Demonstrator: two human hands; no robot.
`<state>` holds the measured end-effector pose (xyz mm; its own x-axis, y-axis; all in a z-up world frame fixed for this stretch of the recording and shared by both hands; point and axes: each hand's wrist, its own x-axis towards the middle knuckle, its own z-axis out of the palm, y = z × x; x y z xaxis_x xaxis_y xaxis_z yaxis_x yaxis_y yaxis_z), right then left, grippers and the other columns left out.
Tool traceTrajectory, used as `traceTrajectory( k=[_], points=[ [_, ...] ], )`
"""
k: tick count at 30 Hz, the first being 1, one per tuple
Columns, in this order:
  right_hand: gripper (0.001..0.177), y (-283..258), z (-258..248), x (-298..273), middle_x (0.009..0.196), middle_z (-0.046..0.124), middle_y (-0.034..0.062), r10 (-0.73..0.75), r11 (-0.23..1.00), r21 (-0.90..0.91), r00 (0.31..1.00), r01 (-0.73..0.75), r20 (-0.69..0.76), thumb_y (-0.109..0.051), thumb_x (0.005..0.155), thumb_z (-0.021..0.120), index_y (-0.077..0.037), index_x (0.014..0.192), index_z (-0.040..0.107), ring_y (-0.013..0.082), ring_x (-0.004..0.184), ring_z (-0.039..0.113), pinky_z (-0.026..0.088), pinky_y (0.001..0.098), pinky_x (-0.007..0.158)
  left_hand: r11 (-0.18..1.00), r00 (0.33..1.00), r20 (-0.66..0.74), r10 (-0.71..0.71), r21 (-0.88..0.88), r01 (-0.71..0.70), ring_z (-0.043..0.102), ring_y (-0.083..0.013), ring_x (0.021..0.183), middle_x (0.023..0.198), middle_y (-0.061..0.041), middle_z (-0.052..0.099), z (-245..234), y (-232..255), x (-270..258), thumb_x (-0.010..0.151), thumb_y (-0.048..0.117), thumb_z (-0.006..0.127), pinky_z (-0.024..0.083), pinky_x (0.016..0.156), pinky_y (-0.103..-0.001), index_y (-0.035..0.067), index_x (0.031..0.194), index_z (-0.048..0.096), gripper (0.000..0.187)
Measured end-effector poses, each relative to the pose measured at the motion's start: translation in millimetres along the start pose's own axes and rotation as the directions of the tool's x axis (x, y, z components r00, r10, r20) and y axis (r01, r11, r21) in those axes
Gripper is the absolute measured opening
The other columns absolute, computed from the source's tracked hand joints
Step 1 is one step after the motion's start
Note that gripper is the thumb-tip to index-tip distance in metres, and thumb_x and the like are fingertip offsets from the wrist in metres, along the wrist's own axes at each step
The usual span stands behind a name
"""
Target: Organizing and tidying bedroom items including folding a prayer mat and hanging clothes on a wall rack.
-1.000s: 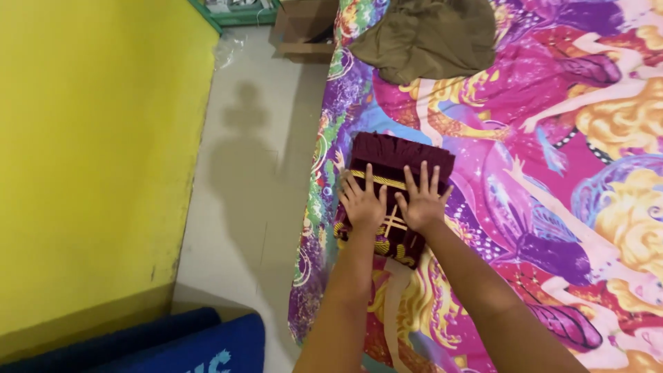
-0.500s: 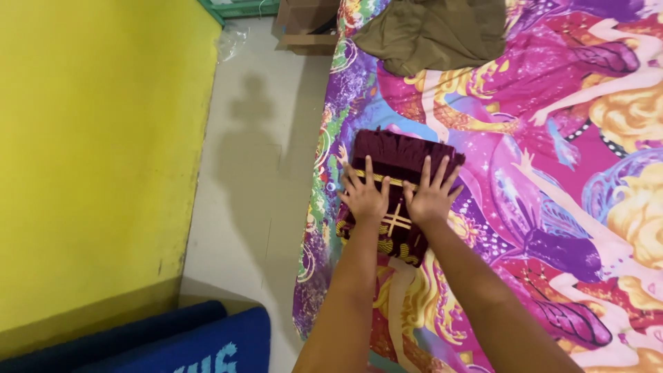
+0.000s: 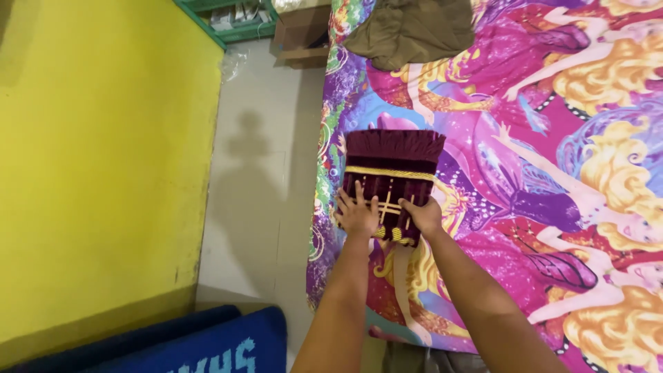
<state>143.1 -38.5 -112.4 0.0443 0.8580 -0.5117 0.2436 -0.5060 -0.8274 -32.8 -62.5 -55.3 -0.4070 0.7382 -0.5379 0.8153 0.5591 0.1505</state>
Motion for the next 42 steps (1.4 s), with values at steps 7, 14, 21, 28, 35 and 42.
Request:
traceTrajectory(
  k=[7,14,21,28,35,42],
  points=[
    [0.058,-44.3,-51.3,-57.2,0.112,0.076,0.015,-0.103,0.994,-0.042,0.994,0.102,-0.028,-0.018,0.073,0.084,-0.004,0.124,0.061,0.025,0.099,0.074,0.057,0.0378,0.09,0.874,0.989,0.128,-0.077,-0.469,0.129,0.03,-0.0385,0.153,0.169,-0.018,0.023,15.6,-8.0,-38.4,0.097,0.056,0.046,0.025,0.126,-0.046,0.016,0.165,0.0,0.092],
    [0.072,-102.5,-163.0,-132.6,0.117,0.075,0.0154,-0.082,0.938,-0.345,0.989,0.034,-0.126,-0.022,0.068,0.086,-0.011,0.133,0.057,0.031,0.107,0.072,0.054,0.042,0.096,0.861,0.945,0.195,0.263,-0.49,-0.139,0.036,-0.0388,0.151,0.161,-0.03,0.034,30.5,30.7,-53.4,0.097,0.056,0.049,0.026,0.125,-0.038,-0.005,0.162,-0.001,0.102],
    [0.061,-125.2,-280.9,-214.9,0.11,0.078,0.014,-0.134,0.984,-0.161,0.908,0.075,-0.397,-0.022,0.071,0.086,-0.008,0.124,0.06,0.0284,0.098,0.075,0.055,0.0401,0.09,0.951,0.932,0.188,0.309,-0.072,-0.301,0.044,-0.0373,0.146,0.158,-0.017,0.044,-55.4,135.3,-169.8,0.095,0.059,0.049,0.034,0.12,-0.052,0.015,0.164,0.018,0.087],
    [0.064,-117.0,-398.8,-295.7,0.107,0.075,0.0096,-0.214,0.919,0.144,0.773,0.366,-0.597,-0.009,0.072,0.083,-0.008,0.129,0.055,0.0209,0.096,0.072,0.056,0.0353,0.086,0.656,0.728,-0.098,0.679,-0.365,-0.661,0.06,-0.0397,0.134,0.143,-0.023,0.063,-48.3,274.2,-230.7,0.102,0.06,0.045,0.045,0.115,-0.048,0.004,0.147,0.05,0.071],
    [0.067,-100.1,-561.8,-394.5,0.109,0.073,0.0065,-0.357,0.788,0.091,0.573,0.609,-0.737,-0.001,0.069,0.084,-0.005,0.13,0.058,0.018,0.099,0.069,0.055,0.0347,0.09,0.322,0.446,-0.227,0.866,-0.431,-0.843,0.052,-0.0415,0.136,0.145,-0.026,0.056,-49.4,426.6,-389.8,0.101,0.054,0.051,0.039,0.114,-0.045,0.002,0.149,0.042,0.071],
    [0.066,-112.4,-678.0,-502.5,0.114,0.071,0.0056,-0.403,0.687,0.023,0.408,0.726,-0.819,0.001,0.073,0.08,-0.004,0.135,0.057,0.0179,0.103,0.069,0.056,0.033,0.092,0.147,0.268,-0.29,0.919,-0.378,-0.914,0.044,-0.0417,0.142,0.157,-0.023,0.04,-62.4,516.3,-564.5,0.099,0.051,0.052,0.034,0.112,-0.056,0.019,0.162,0.014,0.08]
  ],
)
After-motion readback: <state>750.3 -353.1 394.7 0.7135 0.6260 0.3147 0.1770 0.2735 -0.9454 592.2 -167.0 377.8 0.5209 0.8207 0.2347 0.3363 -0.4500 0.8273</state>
